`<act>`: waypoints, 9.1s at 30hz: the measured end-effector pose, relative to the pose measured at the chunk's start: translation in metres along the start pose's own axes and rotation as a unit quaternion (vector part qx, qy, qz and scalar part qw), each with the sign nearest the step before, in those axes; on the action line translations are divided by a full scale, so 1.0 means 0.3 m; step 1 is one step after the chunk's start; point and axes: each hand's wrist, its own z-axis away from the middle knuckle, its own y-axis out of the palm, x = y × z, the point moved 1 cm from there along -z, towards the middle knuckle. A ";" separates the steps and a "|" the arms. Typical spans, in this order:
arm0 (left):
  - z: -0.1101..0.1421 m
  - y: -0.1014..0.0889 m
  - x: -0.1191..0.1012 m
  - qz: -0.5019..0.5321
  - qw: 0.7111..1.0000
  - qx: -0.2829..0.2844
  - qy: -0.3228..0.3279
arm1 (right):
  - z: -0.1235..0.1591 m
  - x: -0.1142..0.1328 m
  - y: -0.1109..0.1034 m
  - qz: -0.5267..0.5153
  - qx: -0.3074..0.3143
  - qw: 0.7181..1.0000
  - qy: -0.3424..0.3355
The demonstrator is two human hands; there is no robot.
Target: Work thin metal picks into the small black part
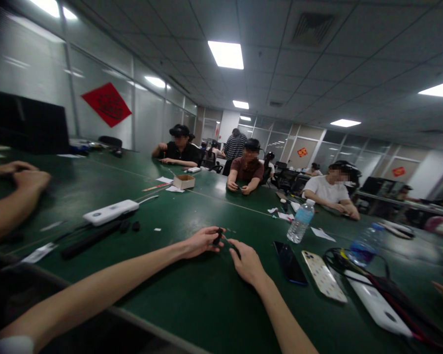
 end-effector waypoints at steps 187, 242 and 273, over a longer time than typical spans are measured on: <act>0.001 -0.010 0.010 -0.232 0.973 -0.003 -0.014 | 0.023 0.061 0.019 0.278 -0.040 0.959 -0.051; 0.042 0.022 -0.029 -0.175 0.962 0.151 -0.143 | 0.041 0.038 -0.005 0.247 -0.020 0.956 -0.160; 0.003 -0.014 -0.022 -0.064 0.986 0.109 -0.107 | 0.010 0.024 0.039 0.138 0.009 0.990 -0.038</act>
